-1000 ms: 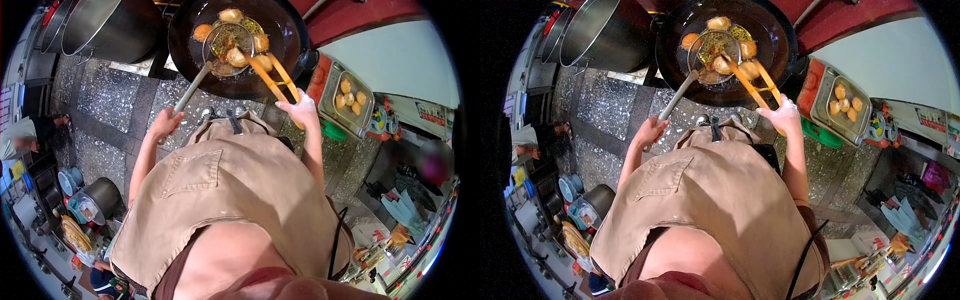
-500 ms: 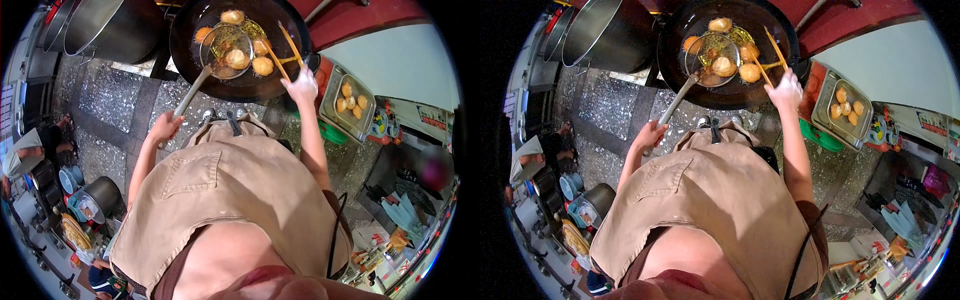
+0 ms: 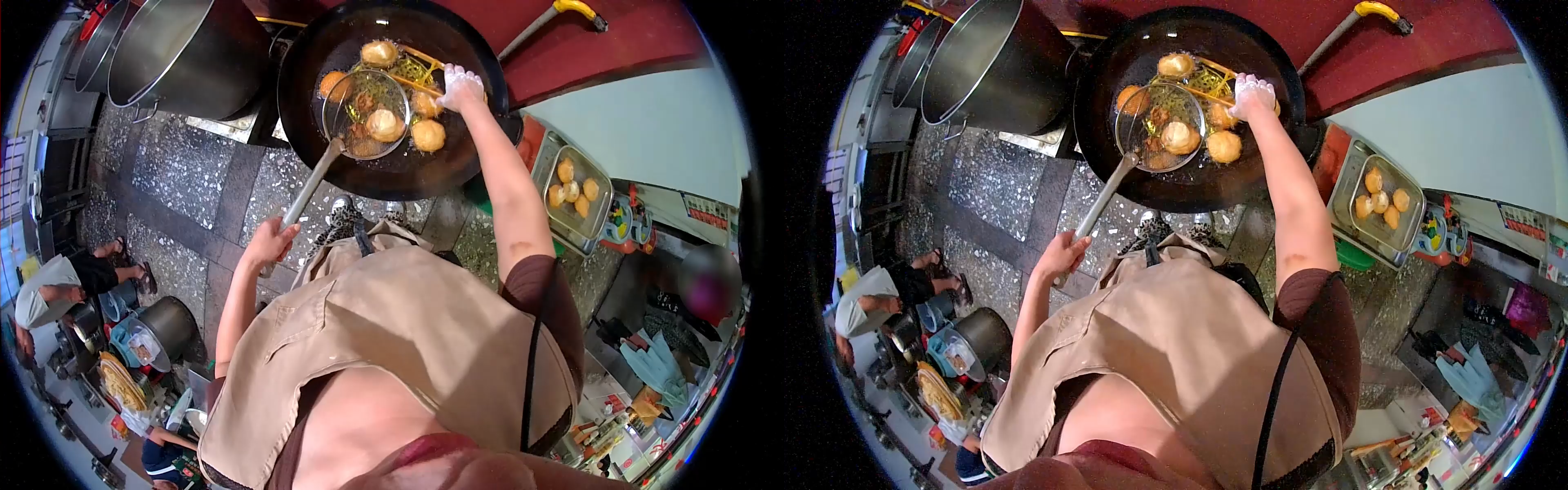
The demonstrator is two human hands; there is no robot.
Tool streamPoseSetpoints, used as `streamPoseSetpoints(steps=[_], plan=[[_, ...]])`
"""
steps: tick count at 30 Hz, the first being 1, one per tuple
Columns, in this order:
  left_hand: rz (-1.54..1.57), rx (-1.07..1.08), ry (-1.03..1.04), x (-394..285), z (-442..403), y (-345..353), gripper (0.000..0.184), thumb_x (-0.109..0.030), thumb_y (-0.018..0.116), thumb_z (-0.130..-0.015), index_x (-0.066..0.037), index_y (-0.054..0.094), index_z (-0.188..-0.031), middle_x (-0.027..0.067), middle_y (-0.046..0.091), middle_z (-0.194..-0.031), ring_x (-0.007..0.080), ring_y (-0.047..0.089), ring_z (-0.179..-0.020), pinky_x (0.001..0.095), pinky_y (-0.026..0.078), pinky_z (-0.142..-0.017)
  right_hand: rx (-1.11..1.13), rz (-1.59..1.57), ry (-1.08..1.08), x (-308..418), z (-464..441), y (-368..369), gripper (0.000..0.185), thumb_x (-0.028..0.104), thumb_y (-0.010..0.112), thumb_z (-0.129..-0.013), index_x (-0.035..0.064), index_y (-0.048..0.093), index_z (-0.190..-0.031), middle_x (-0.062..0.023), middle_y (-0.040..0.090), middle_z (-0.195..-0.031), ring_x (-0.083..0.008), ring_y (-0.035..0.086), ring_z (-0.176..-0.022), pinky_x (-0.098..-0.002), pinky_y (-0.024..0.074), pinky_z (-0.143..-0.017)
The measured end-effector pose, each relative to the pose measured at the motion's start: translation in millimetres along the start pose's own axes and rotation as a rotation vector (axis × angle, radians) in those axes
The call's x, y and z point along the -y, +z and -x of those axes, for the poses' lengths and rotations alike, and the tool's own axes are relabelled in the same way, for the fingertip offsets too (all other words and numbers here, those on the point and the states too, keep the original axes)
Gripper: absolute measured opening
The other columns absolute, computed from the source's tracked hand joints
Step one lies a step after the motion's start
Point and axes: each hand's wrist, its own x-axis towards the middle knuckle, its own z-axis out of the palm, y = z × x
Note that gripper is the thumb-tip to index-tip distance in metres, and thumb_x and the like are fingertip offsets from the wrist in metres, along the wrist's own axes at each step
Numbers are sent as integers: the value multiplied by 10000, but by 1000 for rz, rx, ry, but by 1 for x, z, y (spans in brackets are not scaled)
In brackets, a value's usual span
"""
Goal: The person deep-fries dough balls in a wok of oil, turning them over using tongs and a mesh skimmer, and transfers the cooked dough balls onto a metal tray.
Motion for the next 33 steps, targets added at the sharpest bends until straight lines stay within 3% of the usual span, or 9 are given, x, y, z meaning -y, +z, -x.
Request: streamPoseSetpoints(steps=[9, 14, 18, 24, 26, 28, 30, 31, 33], plan=[[65, 41, -49, -1, 2, -2, 325, -303, 575, -874, -35, 477, -720, 2, 460, -529, 91, 425, -412, 267, 326, -381, 91, -417, 89, 1, 15, 8, 756, 441, 722, -619, 72, 453, -1221, -136, 527, -1197, -262, 520, -1102, -358, 438, -906], [79, 12, -26, 11, -8, 1, 284, -273, 581, -866, -27, 488, -760, 0, 459, -500, 86, 416, -394, 258, 331, -364, -99, -704, 148, -22, 64, 21, 797, 511, 734, -558, 159, 497, -1232, -121, 563, -1173, -254, 562, -1049, -361, 460, -870], [7, 41, -11, 8, -12, -3, 254, -268, 579, -863, -49, 496, -766, -5, 463, -513, 81, 424, -409, 241, 338, -381, -134, -688, 257, -23, 128, 0, 774, 430, 723, -595, 81, 457, -1232, -160, 549, -1157, -294, 530, -1079, -370, 435, -905], [14, -16, -60, -5, -9, -9, 231, -285, 563, -865, -77, 498, -789, -19, 446, -547, 75, 408, -431, 222, 320, -388, -325, -1080, 375, -37, 219, 47, 800, 367, 773, -562, 29, 475, -1223, -200, 577, -1108, -288, 579, -1011, -350, 453, -868], [21, 16, -40, -1, -12, -14, 227, -283, 561, -866, -79, 497, -792, -21, 446, -551, 73, 407, -436, 221, 318, -391, -308, -1189, 549, -47, 269, 26, 795, 331, 807, -574, 26, 476, -1230, -134, 601, -1076, -179, 581, -971, -280, 444, -864], [54, 12, -38, -3, -8, -11, 221, -275, 561, -868, -78, 497, -791, -24, 449, -564, 69, 407, -445, 219, 312, -395, -648, -1306, 543, -65, 304, 74, 791, 294, 818, -577, 37, 471, -1240, -117, 590, -1111, -180, 566, -1006, -292, 442, -870], [29, -36, -56, -9, -5, -6, 222, -275, 559, -870, -76, 497, -793, -22, 447, -559, 71, 407, -444, 221, 312, -395, -638, -1412, 813, -91, 342, 102, 780, 318, 822, -567, 51, 491, -1220, -131, 608, -1070, -215, 602, -934, -329, 473, -814], [6, -84, -74, -9, -3, -5, 223, -275, 557, -871, -73, 496, -796, -21, 445, -554, 74, 407, -443, 222, 311, -395, -702, -1177, 913, -110, 357, 133, 756, 332, 817, -552, 55, 507, -1183, -154, 620, -1016, -265, 621, -883, -363, 488, -775], [-28, -32, -43, -2, -9, -10, 224, -277, 551, -875, -75, 491, -799, -14, 443, -544, 81, 408, -427, 230, 313, -382, -437, -862, 1225, -137, 383, 120, 720, 357, 788, -563, 55, 500, -1149, -187, 620, -977, -324, 616, -883, -393, 492, -768]])
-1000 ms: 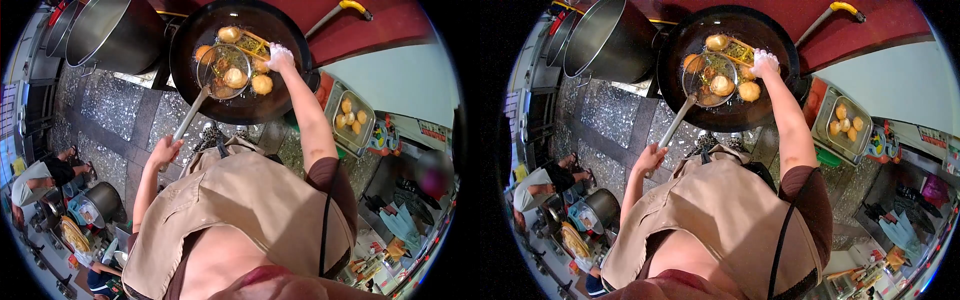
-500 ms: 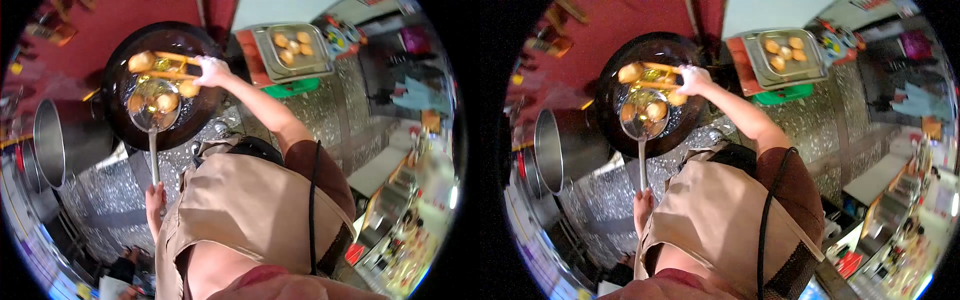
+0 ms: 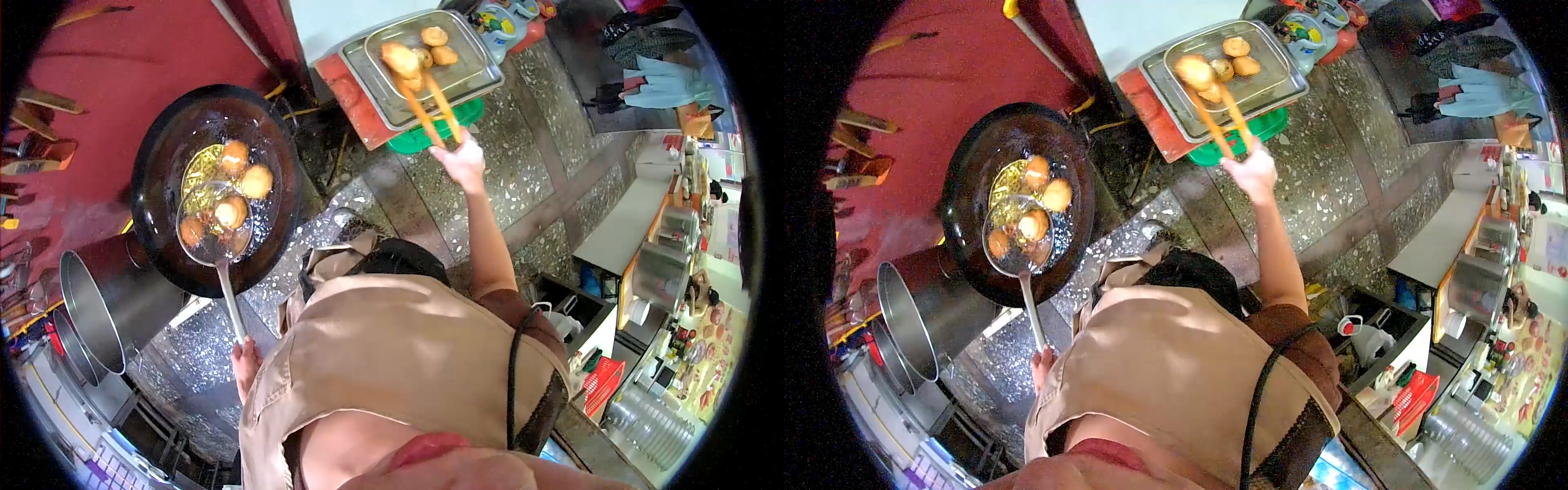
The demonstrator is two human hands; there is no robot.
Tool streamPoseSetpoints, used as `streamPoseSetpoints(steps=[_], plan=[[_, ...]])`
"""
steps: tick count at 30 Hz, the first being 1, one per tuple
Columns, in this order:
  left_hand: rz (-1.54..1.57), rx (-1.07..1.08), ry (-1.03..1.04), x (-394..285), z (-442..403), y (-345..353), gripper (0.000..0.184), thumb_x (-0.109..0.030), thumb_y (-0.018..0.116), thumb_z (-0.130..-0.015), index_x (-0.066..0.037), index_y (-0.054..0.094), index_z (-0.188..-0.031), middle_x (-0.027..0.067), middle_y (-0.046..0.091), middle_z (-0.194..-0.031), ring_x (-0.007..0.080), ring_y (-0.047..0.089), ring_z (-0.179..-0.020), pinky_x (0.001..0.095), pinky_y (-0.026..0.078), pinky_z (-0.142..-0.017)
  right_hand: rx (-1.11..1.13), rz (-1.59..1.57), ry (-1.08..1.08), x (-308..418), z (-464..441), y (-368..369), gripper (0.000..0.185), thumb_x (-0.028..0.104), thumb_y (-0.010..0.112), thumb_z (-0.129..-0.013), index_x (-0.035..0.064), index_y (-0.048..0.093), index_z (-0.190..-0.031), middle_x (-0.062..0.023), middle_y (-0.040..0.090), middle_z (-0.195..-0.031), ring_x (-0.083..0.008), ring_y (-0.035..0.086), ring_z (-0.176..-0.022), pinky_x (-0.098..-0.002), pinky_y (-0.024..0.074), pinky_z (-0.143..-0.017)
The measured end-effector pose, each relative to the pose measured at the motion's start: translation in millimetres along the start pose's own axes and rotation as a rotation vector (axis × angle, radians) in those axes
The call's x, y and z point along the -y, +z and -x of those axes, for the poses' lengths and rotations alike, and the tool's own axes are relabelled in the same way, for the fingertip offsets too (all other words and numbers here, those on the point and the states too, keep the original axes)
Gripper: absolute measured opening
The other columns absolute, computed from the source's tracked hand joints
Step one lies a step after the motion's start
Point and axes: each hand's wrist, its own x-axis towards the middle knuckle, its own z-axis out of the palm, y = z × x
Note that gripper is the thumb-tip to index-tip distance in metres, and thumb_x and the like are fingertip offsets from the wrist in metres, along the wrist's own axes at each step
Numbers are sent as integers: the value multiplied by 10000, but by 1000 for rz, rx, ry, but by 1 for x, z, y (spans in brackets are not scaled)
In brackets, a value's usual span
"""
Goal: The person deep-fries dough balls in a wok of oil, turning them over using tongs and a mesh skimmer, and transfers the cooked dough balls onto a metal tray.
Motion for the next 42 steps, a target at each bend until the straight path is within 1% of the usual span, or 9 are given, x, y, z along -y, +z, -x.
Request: streamPoseSetpoints(steps=[8, 17, 23, 30, 34, 35, 36, 39, 42], plan=[[87, 1, -1, 15, -8, -3, 250, -325, 566, -852, -97, 482, -793, -3, 465, -536, 95, 424, -401, 242, 330, -351, -143, 210, 391, -68, -114, 7, 667, 439, 762, -584, 30, 554, -1069, -183, 618, -1020, -318, 599, -958, -397, 482, -803], [70, -15, -75, -7, 4, 5, 248, -321, 571, -847, -100, 485, -776, 4, 461, -525, 104, 428, -386, 240, 326, -336, -64, 214, 247, -41, -159, 42, 716, 436, 769, -580, 65, 522, -1139, -171, 628, -1003, -301, 611, -945, -385, 493, -790], [98, -22, -91, 7, -2, 2, 261, -320, 564, -850, -87, 486, -760, 17, 469, -528, 112, 433, -386, 259, 335, -335, -95, 272, 273, 1, -189, 95, 850, 455, 768, -581, 6, 422, -1214, -188, 473, -1226, -326, 508, -1098, -369, 436, -901], [133, 0, -114, 2, -1, 4, 247, -318, 559, -854, -95, 497, -769, 1, 473, -534, 108, 431, -394, 258, 342, -350, -61, 112, 337, -7, -160, 70, 957, 501, 745, -586, -20, 352, -1286, -217, 375, -1330, -315, 436, -1189, -351, 388, -971], [45, -16, -79, -3, 0, 5, 266, -322, 551, -854, -93, 486, -736, 2, 458, -511, 109, 425, -389, 261, 339, -356, -160, -109, 215, -16, -137, 79, 905, 498, 794, -520, -33, 475, -1181, -210, 552, -1135, -306, 554, -1035, -337, 440, -878], [18, -6, -69, 1, -4, 4, 284, -325, 541, -857, -91, 484, -707, 3, 452, -494, 110, 422, -381, 262, 335, -355, -133, -214, 144, -9, -119, 76, 735, 428, 805, -570, -12, 541, -1096, -148, 620, -976, -252, 603, -877, -322, 476, -765], [-5, 2, -65, 4, -8, 3, 305, -329, 530, -860, -89, 482, -678, 5, 447, -477, 111, 419, -374, 264, 330, -355, -112, -210, 128, -2, -105, 74, 735, 428, 805, -570, -12, 541, -1096, -148, 620, -976, -252, 603, -877, -322, 476, -765], [-52, 49, 29, -5, -3, 4, 342, -340, 524, -863, -76, 481, -649, 8, 446, -470, 110, 417, -380, 264, 323, -366, 219, -901, 114, 21, -60, 76, 380, 217, 719, -750, 30, 570, -1046, -43, 613, -893, -140, 596, -758, -258, 475, -639], [-72, 45, 41, 8, -14, -1, 372, -366, 557, -849, -53, 489, -660, 16, 466, -505, 113, 431, -413, 273, 335, -393, 609, -1047, 130, 55, -20, 60, 372, 238, 598, -821, 2, 532, -1102, -101, 614, -955, -193, 612, -818, -303, 518, -684]])
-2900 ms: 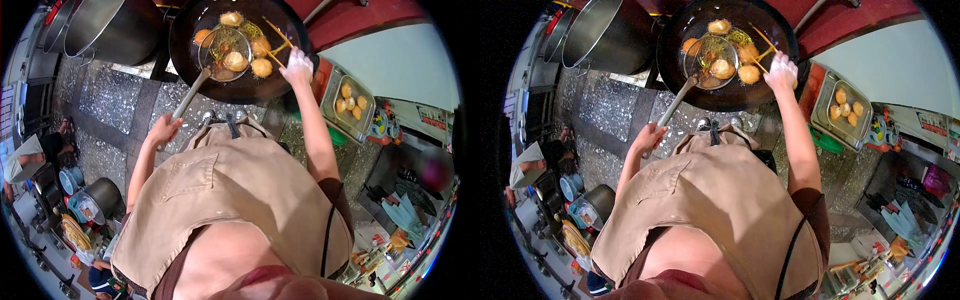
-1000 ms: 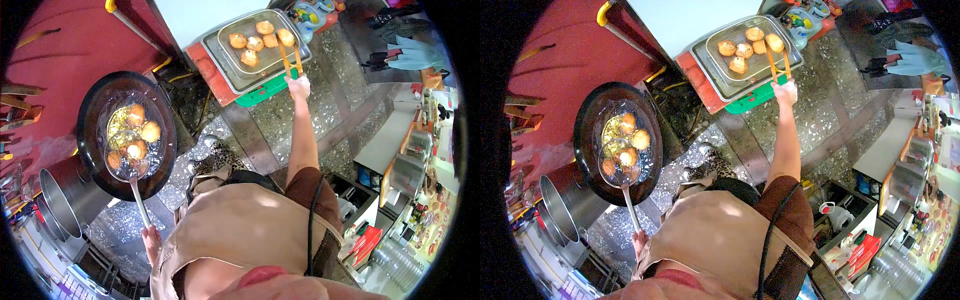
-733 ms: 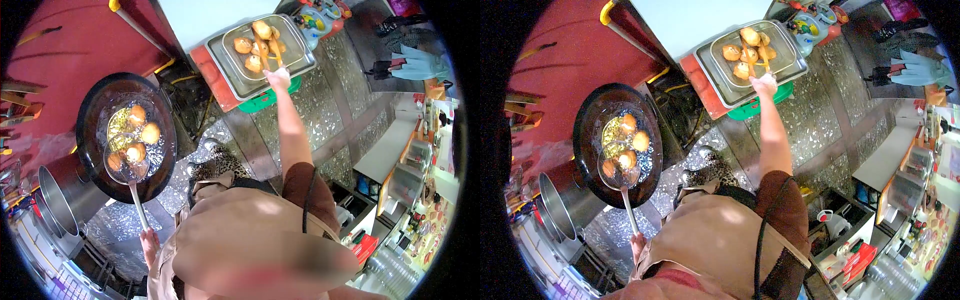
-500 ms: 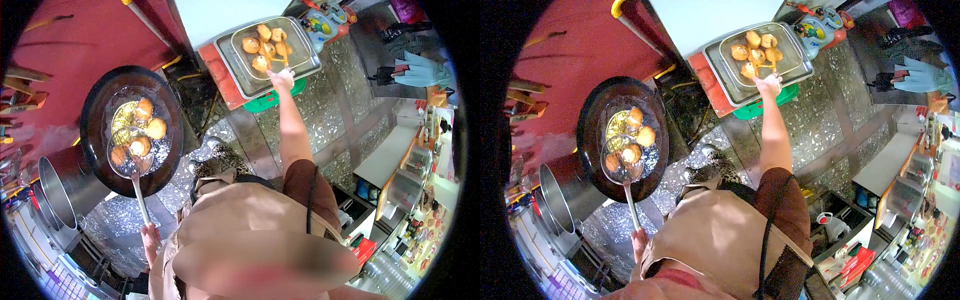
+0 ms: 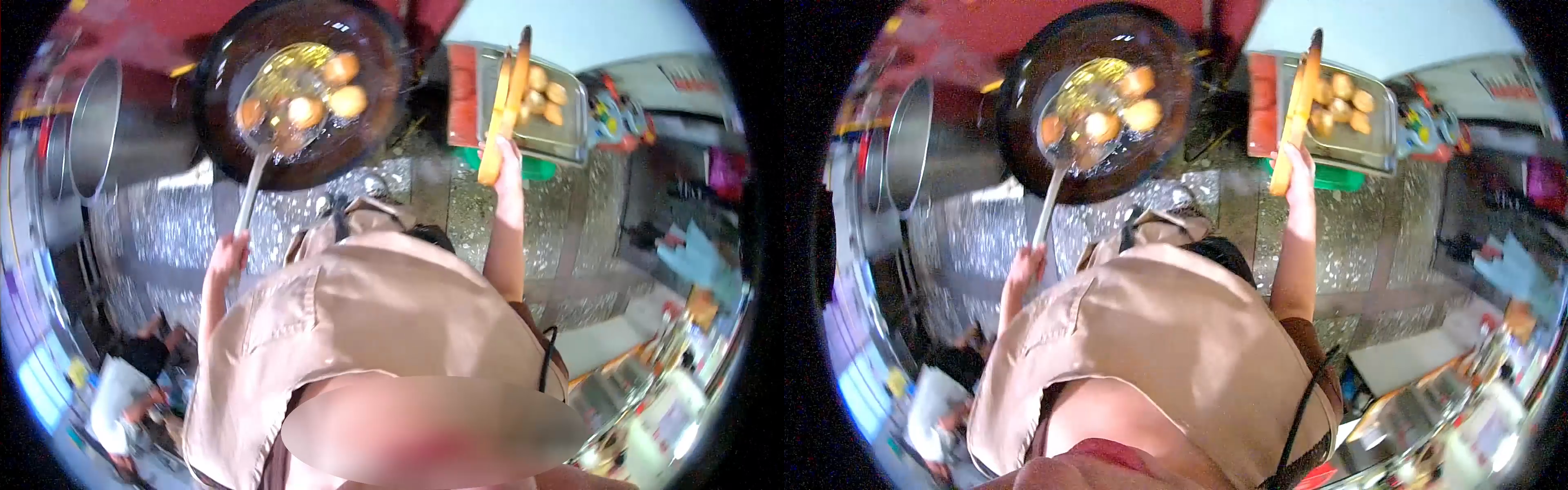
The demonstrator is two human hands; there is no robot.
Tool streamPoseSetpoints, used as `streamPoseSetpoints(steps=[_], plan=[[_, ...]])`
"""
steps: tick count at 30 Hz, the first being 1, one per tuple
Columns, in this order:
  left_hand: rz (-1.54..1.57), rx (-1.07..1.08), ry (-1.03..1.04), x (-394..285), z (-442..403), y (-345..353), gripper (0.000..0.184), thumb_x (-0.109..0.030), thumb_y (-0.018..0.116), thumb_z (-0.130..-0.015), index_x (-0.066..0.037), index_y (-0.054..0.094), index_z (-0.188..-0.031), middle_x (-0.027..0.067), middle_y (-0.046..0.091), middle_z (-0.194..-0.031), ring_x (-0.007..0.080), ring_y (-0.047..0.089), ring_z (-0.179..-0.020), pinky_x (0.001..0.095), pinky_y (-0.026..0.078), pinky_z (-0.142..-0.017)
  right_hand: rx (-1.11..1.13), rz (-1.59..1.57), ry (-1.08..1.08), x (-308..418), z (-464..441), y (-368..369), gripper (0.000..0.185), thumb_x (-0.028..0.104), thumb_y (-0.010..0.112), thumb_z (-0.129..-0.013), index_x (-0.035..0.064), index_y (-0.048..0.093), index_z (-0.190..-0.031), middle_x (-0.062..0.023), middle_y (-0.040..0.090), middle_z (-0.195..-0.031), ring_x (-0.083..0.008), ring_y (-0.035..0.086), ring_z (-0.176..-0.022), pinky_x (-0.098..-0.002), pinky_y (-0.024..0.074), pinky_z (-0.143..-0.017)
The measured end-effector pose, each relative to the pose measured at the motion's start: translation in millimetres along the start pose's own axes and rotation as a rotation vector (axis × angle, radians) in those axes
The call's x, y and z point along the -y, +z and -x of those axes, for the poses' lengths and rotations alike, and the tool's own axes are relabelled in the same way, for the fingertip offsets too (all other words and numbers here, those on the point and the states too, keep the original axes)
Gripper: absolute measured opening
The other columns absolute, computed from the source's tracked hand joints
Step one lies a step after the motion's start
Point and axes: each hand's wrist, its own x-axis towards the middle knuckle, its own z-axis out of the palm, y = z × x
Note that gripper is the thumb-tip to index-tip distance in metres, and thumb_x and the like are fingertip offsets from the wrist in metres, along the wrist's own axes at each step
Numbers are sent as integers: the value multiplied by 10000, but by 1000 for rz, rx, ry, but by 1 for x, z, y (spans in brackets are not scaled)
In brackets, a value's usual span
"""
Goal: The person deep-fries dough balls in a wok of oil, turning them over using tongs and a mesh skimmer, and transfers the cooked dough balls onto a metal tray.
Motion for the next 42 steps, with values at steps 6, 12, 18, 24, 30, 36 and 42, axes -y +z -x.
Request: streamPoseSetpoints(steps=[6, 12, 18, 24, 30, 36, 42], plan=[[105, 21, -25, -19, 7, 5, 369, -343, 562, -858, -39, 475, -667, 23, 468, -507, 116, 434, -401, 277, 343, -381, 545, 36, -15, 14, 33, 78, 586, 287, 572, -795, -15, 413, -1272, -138, 560, -1118, -205, 593, -903, -319, 502, -768], [27, 11, 22, -13, 10, 6, 357, -287, 553, -878, -24, 448, -660, 29, 464, -501, 116, 435, -389, 287, 352, -369, 552, 313, -93, 20, 53, 121, 527, 241, 567, -785, -29, 441, -1219, -152, 564, -1111, -196, 595, -887, -317, 495, -772], [25, 14, 65, -8, 14, 1, 371, -303, 557, -876, -18, 459, -659, 28, 471, -498, 116, 441, -385, 288, 351, -363, 515, 305, -82, 16, 61, 126, 524, 230, 563, -792, -29, 432, -1228, -154, 563, -1111, -198, 595, -885, -317, 495, -770], [34, 32, 21, -4, 10, -2, 369, -308, 568, -873, -22, 461, -666, 22, 473, -518, 113, 437, -398, 276, 347, -371, 551, 264, -78, 16, 66, 131, 569, 269, 556, -801, -26, 408, -1264, -153, 548, -1134, -201, 595, -884, -315, 494, -772], [351, 128, 0, -9, 19, 1, 302, -281, 601, -858, -39, 457, -751, 4, 464, -559, 88, 415, -424, 248, 327, -372, 634, -161, 86, 11, 72, 129, 686, 367, 584, -783, -19, 363, -1305, -149, 502, -1160, -221, 563, -921, -337, 478, -795], [347, 11, 125, -16, 11, 3, 248, -229, 604, -851, -41, 462, -771, -5, 453, -531, 79, 409, -409, 242, 326, -368, 650, -233, 95, 11, 75, 127, 719, 363, 602, -763, -21, 345, -1314, -149, 488, -1161, -226, 559, -921, -342, 476, -785], [340, -55, 163, -17, -9, 10, 216, -205, 599, -837, -55, 472, -748, -1, 466, -518, 84, 409, -396, 244, 315, -361, 510, 47, -52, 14, 87, 139, 562, 174, 593, -740, -37, 413, -1228, -150, 558, -1054, -249, 604, -915, -354, 503, -791]])
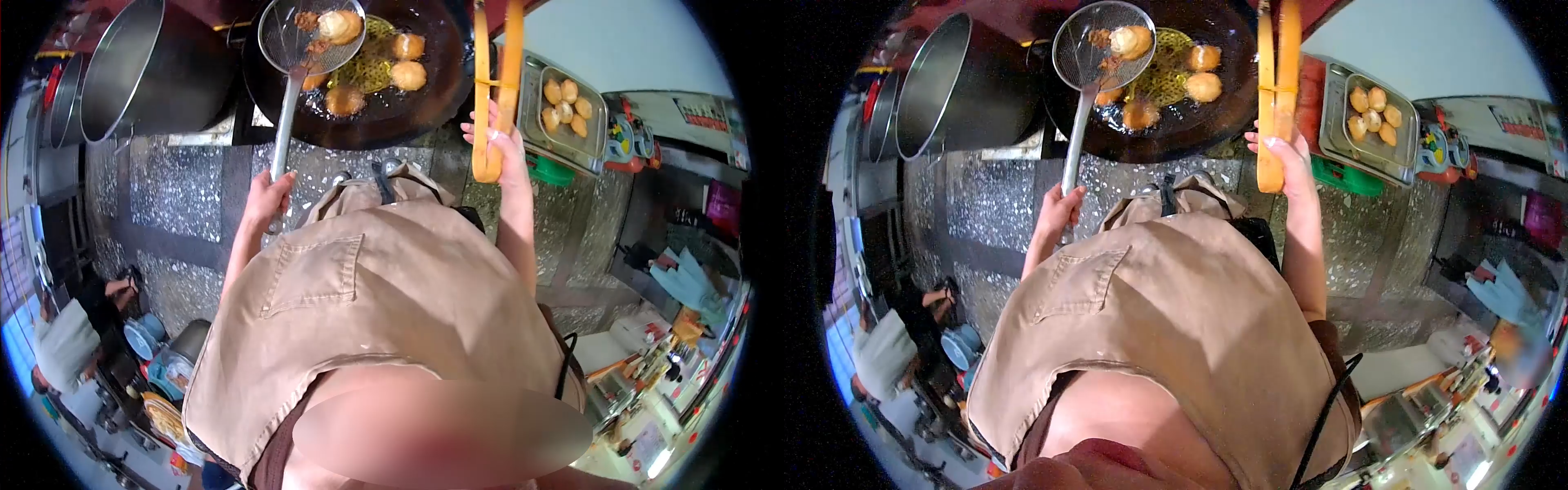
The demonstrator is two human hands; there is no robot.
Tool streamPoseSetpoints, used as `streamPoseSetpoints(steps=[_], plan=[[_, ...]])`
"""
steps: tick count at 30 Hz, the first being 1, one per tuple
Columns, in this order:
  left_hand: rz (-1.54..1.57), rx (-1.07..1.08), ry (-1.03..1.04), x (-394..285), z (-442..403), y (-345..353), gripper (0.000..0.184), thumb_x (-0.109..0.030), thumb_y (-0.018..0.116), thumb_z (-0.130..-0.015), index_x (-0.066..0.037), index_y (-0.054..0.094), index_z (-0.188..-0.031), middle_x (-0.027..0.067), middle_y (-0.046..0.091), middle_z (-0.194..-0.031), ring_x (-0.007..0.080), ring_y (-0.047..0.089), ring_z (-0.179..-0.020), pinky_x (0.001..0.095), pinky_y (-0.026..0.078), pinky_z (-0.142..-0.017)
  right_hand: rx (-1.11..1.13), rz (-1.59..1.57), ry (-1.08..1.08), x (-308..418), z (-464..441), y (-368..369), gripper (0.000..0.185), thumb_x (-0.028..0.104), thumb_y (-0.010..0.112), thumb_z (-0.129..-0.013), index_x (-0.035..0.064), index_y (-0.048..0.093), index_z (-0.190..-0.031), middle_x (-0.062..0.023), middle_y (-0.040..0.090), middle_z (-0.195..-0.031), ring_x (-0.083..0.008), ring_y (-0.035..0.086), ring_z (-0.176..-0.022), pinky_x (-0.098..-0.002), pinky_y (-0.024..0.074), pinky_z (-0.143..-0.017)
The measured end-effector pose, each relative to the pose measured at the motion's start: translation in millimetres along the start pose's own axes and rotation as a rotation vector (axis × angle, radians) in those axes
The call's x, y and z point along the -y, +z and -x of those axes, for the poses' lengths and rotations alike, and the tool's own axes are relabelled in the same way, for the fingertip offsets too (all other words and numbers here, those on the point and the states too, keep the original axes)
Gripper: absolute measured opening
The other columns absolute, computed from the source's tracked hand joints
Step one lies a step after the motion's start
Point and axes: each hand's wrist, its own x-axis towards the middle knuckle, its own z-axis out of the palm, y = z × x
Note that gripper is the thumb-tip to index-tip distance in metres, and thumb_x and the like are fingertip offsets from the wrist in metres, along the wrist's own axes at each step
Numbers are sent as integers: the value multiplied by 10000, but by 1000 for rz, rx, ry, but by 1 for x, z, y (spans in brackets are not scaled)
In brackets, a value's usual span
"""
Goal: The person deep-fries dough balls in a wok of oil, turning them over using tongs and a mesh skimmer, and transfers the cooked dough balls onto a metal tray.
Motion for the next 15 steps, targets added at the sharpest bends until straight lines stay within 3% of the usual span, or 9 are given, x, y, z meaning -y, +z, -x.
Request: streamPoseSetpoints(steps=[1, 4, 5, 6, 8, 9, 10, 11, 15], plan=[[15, -9, -4, -7, 4, 5, 231, -228, 596, -834, -66, 473, -724, 1, 473, -513, 92, 408, -384, 253, 306, -356, -44, 18, -29, -1, 1, 5, 493, 125, 622, -722, -34, 453, -1157, -136, 572, -1023, -254, 609, -929, -351, 507, -789], [-80, 58, 61, 9, -15, 10, 242, -265, 583, -832, -91, 488, -693, -14, 459, -502, 89, 404, -379, 248, 299, -350, -180, 307, -50, -3, 2, 30, 549, 108, 746, -660, 37, 481, -1135, -33, 568, -977, -118, 555, -875, -291, 475, -795], [-19, 100, 48, 18, -22, 12, 230, -265, 596, -825, -101, 487, -705, -25, 452, -499, 80, 398, -378, 241, 292, -344, -198, 356, -182, -18, -2, 34, 583, 106, 760, -647, 34, 471, -1147, -37, 560, -1004, -140, 553, -902, -305, 467, -816], [37, 127, 33, 25, -31, 15, 218, -252, 623, -809, -105, 490, -719, -30, 452, -508, 71, 396, -387, 235, 284, -341, -202, 386, -258, -23, 0, 39, 667, 189, 784, -621, 35, 451, -1178, -63, 558, -1046, -174, 546, -951, -331, 460, -834], [76, 107, 88, 29, -44, 21, 236, -224, 656, -798, -114, 471, -702, -32, 452, -531, 60, 394, -408, 218, 279, -353, -230, 902, -486, -12, 10, 49, 823, 314, 772, -525, 16, 420, -1206, -181, 541, -1118, -294, 532, -1039, -379, 447, -870], [27, 136, 145, 31, -56, 22, 262, -231, 668, -796, -119, 458, -685, -37, 454, -545, 54, 389, -423, 215, 280, -370, -262, 1129, -156, 6, 23, 62, 821, 286, 768, -530, 28, 420, -1227, -187, 520, -1121, -305, 559, -958, -394, 473, -804], [43, 271, 225, 36, -72, 18, 198, -256, 639, -832, -83, 567, -766, -35, 495, -572, 106, 410, -482, 273, 353, -444, -308, 1154, -129, 5, 33, 70, 803, 316, 745, -521, -16, 438, -1184, -218, 524, -1030, -344, 551, -904, -412, 474, -773], [20, 94, 229, 136, -171, -11, 312, -280, 680, -795, -138, 454, -634, -43, 430, -528, 56, 370, -430, 222, 279, -395, -277, 1261, -132, -3, 37, 70, 794, 318, 735, -522, -67, 433, -1147, -218, 514, -1011, -336, 547, -913, -406, 473, -765], [-70, 332, 144, 54, -167, 73, 313, -281, 679, -796, -139, 453, -632, -43, 429, -527, 56, 370, -430, 222, 279, -395, -323, 1180, 57, -55, 45, 72, 978, 354, 723, -527, -100, 288, -1275, -303, 422, -1187, -384, 501, -1042, -407, 441, -860]])
